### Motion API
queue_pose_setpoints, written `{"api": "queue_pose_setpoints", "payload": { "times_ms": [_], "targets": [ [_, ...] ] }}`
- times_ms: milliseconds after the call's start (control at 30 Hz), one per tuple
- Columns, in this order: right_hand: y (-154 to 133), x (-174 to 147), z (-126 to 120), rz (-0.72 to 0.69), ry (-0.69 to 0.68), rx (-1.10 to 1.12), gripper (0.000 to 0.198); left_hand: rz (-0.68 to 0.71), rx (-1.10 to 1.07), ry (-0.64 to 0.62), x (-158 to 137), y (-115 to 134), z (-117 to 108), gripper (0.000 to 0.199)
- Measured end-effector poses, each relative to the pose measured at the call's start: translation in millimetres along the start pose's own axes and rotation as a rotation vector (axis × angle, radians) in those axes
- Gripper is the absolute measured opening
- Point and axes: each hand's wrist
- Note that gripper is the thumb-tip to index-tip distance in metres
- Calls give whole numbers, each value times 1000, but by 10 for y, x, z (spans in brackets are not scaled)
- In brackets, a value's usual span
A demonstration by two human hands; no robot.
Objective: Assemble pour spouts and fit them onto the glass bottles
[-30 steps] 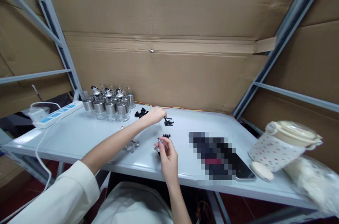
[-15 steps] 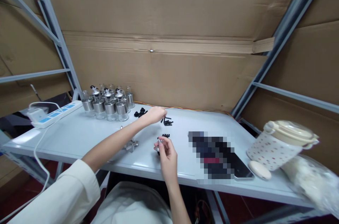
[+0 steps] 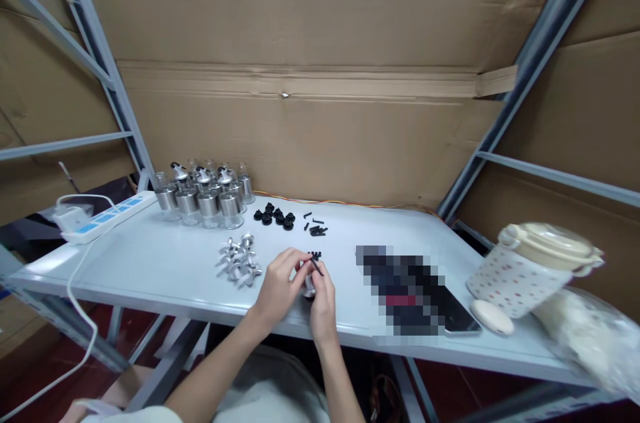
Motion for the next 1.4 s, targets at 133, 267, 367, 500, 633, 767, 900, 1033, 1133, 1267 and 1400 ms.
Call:
{"api": "queue_pose_setpoints", "payload": {
  "times_ms": [133,267,367,500,633,767,900,1033,1133,1267,1400],
  "targets": [
    [-23,-13,13,-18,-47,-85,34,109,-110,123,-126,-92,62,20],
    [-32,-22,28,6,-41,-163,39,77,-178,103,-145,-104,51,20],
    [-48,-20,37,38,-21,-179,44,-30,-264,24,-126,-103,41,21],
    [-71,-24,38,69,-41,-154,45,-158,-336,-96,-109,-111,30,24],
    [-47,-51,25,43,-16,-152,42,-147,-406,-206,-106,-89,14,20],
    [-28,-81,28,62,-1,-198,43,-192,-492,-193,-124,-53,10,18],
    [-31,-92,20,80,43,-174,44,-251,-525,-89,-173,-77,48,21],
    [-18,-97,4,111,36,-107,43,-285,-692,-85,-199,-114,50,18],
    [-12,-76,5,15,77,-187,43,-239,-716,-16,-193,-106,8,12],
    [-26,-24,-1,-150,206,-371,44,-280,-763,113,-189,-93,-9,9],
    [-46,-23,-12,-195,212,-434,40,-450,-991,144,-190,-104,25,26]
  ]
}}
Point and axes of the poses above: each hand's wrist, its own x-axis towards the middle knuckle, its own z-axis out of the palm, y = z × x, and after that the axes turned 5 degrees about -y, right-handed
